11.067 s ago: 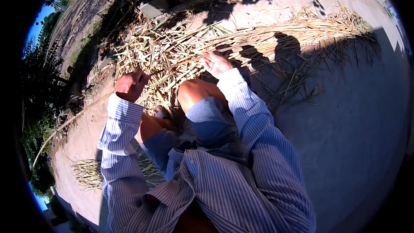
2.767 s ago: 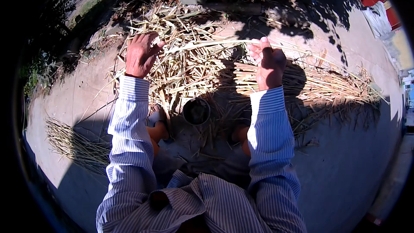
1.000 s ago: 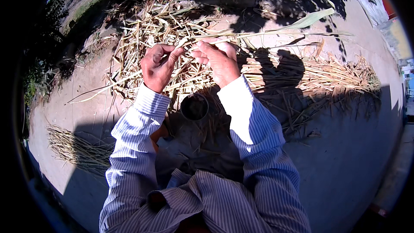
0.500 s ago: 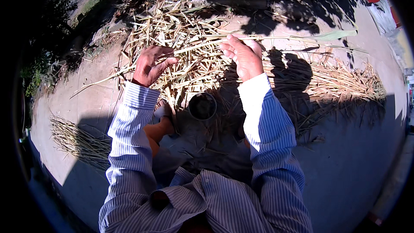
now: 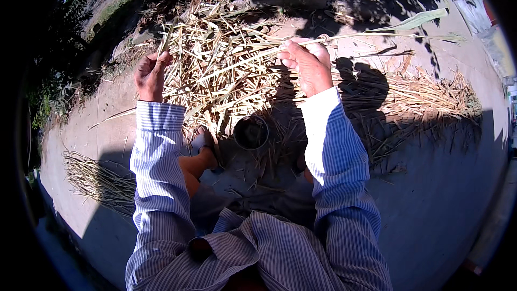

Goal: The person sits on the ground and repeatedly picks up dried plant stalks, strips off leaves or sheaths by hand, and discards the stripped pieces. The person handles the stalks one at a time, separating usable parts from waste.

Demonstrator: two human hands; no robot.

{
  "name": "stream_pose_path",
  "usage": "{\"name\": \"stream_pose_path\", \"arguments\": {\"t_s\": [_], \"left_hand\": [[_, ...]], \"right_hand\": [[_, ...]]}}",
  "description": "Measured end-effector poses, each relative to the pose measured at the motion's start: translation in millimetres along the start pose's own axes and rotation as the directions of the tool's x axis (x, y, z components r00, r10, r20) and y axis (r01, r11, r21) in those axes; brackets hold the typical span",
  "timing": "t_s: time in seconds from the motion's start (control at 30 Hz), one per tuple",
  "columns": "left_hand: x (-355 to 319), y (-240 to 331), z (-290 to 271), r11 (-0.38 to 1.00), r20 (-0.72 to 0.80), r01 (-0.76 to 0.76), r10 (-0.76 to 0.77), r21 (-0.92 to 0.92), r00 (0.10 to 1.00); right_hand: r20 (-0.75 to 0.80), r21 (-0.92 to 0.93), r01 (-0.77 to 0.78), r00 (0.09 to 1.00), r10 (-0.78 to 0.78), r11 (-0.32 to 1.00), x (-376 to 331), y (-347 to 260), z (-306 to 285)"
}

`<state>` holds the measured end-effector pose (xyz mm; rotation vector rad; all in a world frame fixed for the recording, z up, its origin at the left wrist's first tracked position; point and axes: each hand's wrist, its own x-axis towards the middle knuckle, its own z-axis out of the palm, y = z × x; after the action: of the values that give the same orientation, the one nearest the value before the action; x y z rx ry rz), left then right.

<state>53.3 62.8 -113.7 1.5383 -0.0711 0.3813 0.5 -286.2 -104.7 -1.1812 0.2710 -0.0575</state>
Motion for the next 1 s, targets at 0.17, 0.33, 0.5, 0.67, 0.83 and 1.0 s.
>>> {"name": "stream_pose_path", "arguments": {"t_s": [0.17,0.33,0.5,0.67,0.83,1.0], "left_hand": [[-4.6,2.8,-4.0,-0.022,0.35,-0.364,0.338,0.931,0.874],[-42.7,35.8,81.3,0.359,0.726,-0.776,0.295,0.519,0.621],[-21.5,41.9,62.4,0.508,0.648,-0.663,0.243,0.549,0.722],[-3.2,40.5,25.1,0.472,0.543,-0.544,0.154,0.694,0.826],[-18.8,29.9,73.0,0.457,0.699,-0.737,0.292,0.498,0.653],[-62.3,22.4,138.6,0.8,0.576,-0.378,0.05,0.466,0.816]], "right_hand": [[0.03,0.05,-0.014,0.999,0.013,0.999,1.1,2.0,0.5],[0.117,0.145,-0.083,0.991,0.066,0.986,0.1,16.5,18.5],[-0.058,0.23,0.007,0.998,0.007,0.973,19.4,7.3,-13.9],[-0.202,0.217,0.048,0.979,-0.003,0.975,22.6,-7.9,-34.8],[0.038,0.203,0.021,0.999,-0.029,0.979,8.5,1.5,-6.4],[0.234,0.121,-0.033,0.972,0.004,0.992,-4.5,13.8,13.9]]}}
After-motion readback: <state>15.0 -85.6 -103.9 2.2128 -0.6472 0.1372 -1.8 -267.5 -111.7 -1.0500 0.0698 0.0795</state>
